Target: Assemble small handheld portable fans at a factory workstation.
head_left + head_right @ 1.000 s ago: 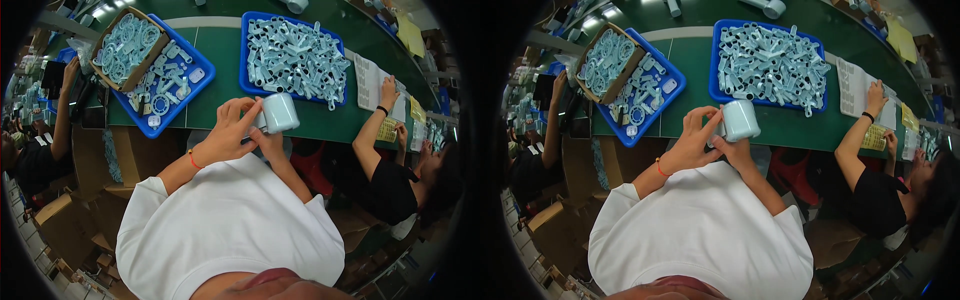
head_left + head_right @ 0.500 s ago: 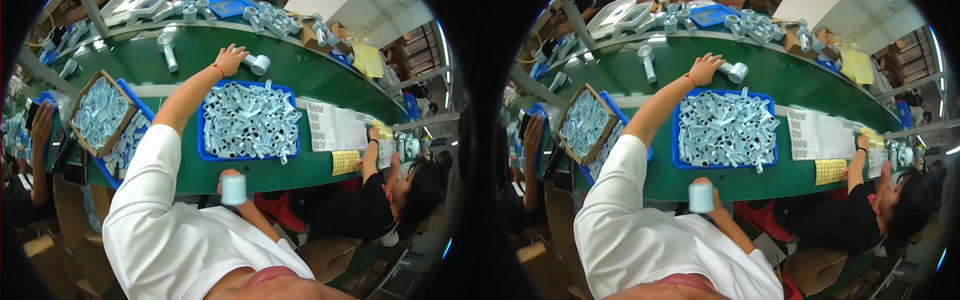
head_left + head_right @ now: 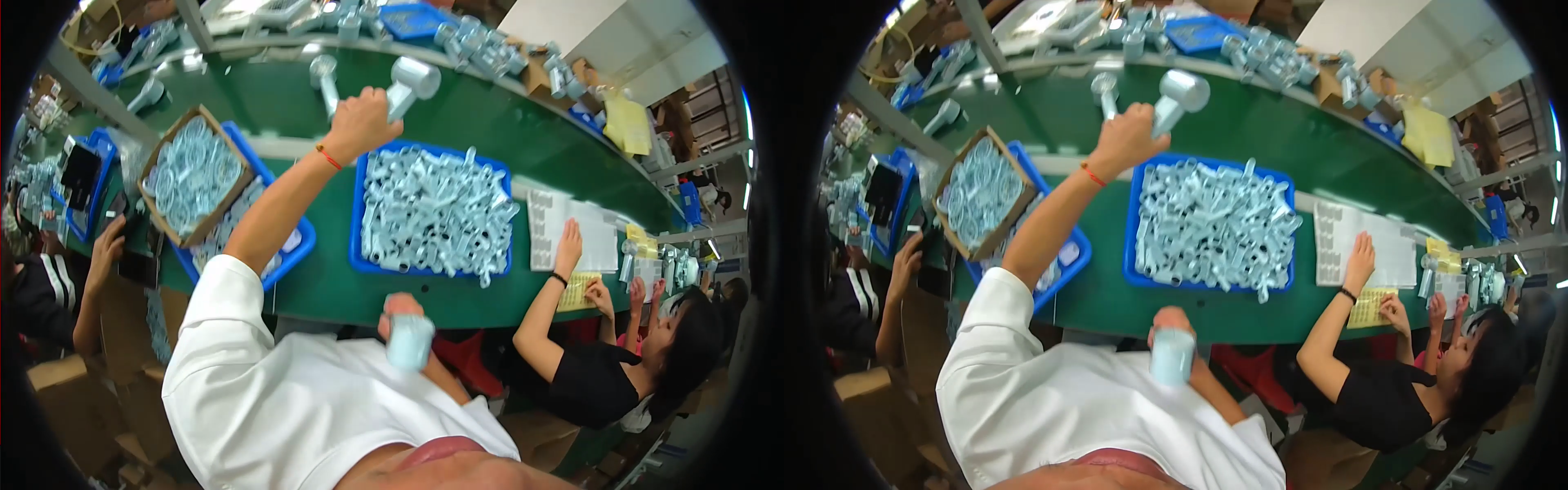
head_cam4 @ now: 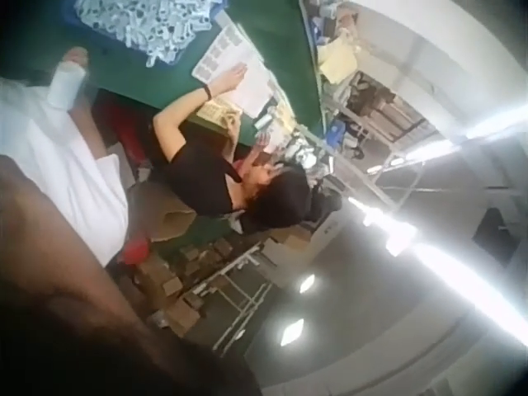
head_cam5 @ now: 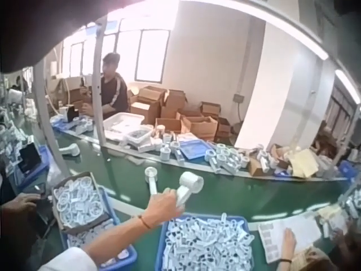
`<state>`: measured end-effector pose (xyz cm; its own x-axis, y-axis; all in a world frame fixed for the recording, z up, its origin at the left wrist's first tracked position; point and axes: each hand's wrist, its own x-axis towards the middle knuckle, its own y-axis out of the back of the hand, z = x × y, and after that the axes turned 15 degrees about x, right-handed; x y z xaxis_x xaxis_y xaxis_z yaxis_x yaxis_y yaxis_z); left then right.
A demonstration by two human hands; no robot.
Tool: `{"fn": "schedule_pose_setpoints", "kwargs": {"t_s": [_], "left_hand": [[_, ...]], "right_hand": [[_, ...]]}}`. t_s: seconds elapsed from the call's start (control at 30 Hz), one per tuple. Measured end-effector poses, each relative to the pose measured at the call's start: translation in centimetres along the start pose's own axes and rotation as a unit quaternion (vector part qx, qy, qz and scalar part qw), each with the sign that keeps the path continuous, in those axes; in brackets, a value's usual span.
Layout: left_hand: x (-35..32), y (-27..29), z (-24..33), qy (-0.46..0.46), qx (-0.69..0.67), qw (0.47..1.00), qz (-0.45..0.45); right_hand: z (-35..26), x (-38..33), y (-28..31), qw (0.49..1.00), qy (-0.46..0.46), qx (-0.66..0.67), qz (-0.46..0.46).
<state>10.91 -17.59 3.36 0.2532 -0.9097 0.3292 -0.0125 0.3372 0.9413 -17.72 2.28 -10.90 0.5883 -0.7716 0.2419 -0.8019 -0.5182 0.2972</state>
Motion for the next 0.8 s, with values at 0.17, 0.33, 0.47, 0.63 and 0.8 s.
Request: {"fn": "schedule_pose_setpoints", "kwargs": {"t_s": [0.17,0.33,0.47,0.63,0.8], "left_hand": [[-9.3,2.4,-2.5,0.077,0.021,0.994,-0.068],[-13.7,-0.7,-2.3,0.149,0.098,0.977,-0.113],[-16.6,-0.8,-2.1,0.147,0.121,0.980,-0.057],[-21.0,4.1,-0.1,-0.117,-0.080,0.957,0.252],[-28.2,3.1,4.5,-0.298,-0.018,0.954,-0.006]], "right_hand": [[-0.8,2.1,-0.3,0.990,-0.012,0.134,0.042],[0.7,1.0,-0.9,0.972,-0.040,0.229,0.022],[-5.8,3.1,-0.1,0.997,-0.069,-0.013,0.015],[-6.1,2.8,1.1,0.973,-0.046,-0.218,-0.066],[-4.8,2.0,1.5,0.966,0.058,-0.233,-0.094]]}}
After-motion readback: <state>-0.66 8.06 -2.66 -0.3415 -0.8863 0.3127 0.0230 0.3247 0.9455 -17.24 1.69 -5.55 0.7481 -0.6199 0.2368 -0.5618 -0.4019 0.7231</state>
